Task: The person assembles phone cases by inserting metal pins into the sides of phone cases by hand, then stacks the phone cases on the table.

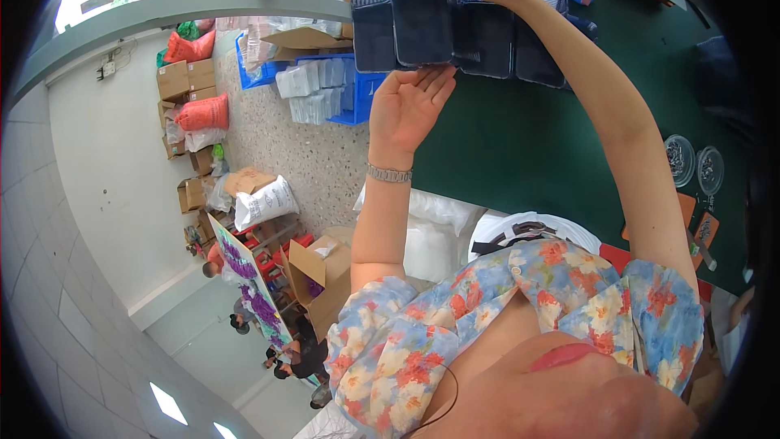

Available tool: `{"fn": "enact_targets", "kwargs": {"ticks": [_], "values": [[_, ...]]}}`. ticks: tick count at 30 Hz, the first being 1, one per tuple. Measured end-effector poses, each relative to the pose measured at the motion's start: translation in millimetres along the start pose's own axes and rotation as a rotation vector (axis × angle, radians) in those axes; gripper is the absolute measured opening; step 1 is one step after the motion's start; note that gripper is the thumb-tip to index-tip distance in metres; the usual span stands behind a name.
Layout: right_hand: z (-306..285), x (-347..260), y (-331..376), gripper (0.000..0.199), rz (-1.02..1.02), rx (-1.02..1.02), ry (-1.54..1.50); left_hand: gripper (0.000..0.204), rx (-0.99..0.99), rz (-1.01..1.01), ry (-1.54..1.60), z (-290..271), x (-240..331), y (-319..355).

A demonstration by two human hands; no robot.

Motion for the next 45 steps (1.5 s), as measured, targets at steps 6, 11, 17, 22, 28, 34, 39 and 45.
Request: {"fn": "enact_targets", "kwargs": {"ticks": [6,11,17,22,28,34,39,45], "values": [[-42.5,-33.1,-5.8,0.025,0.053,0.101,-0.18,0.039,0.028,0.006,-0.025,-8.7,9.2,8.9],[-44.7,-25.6,-6.9,0.032,0.487,-0.255,-0.627,0.039,0.041,0.039,-0.046,-14.1,1.3,15.4],[-29.0,-18.8,1.3,0.033,0.361,-0.236,-0.439,0.037,-0.002,0.053,-0.02,-18.9,-3.9,10.6],[-103.5,-27.2,13.6,0.031,0.383,-0.004,-0.478,0.035,0.117,0.122,-0.05,-29.3,-14.4,27.0],[-159.5,98.2,174.4,0.025,0.919,0.282,-0.703,0.041,0.249,-0.128,-0.063,-93.9,-122.0,23.2],[-83.4,155.5,267.7,0.04,1.028,-0.031,-0.401,0.051,0.27,-0.249,-0.22,-94.8,-244.5,-53.7],[-48.5,153.1,260.2,0.041,0.971,-0.188,-0.359,0.042,0.267,-0.2,-0.221,-83.1,-279.4,-92.8],[-58.9,141.0,262.4,0.039,0.932,-0.247,-0.449,0.017,0.268,-0.145,-0.122,-90.1,-281.4,-107.1]]}}
Point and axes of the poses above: each hand's wrist, its own y-axis away from the middle knuckle, its own z-axis out of the palm, x = y × z, the point moved 7 cm from there along -y, towards the middle knuckle, and after that the axes turned 7 degrees about z, right-handed, at the moved point
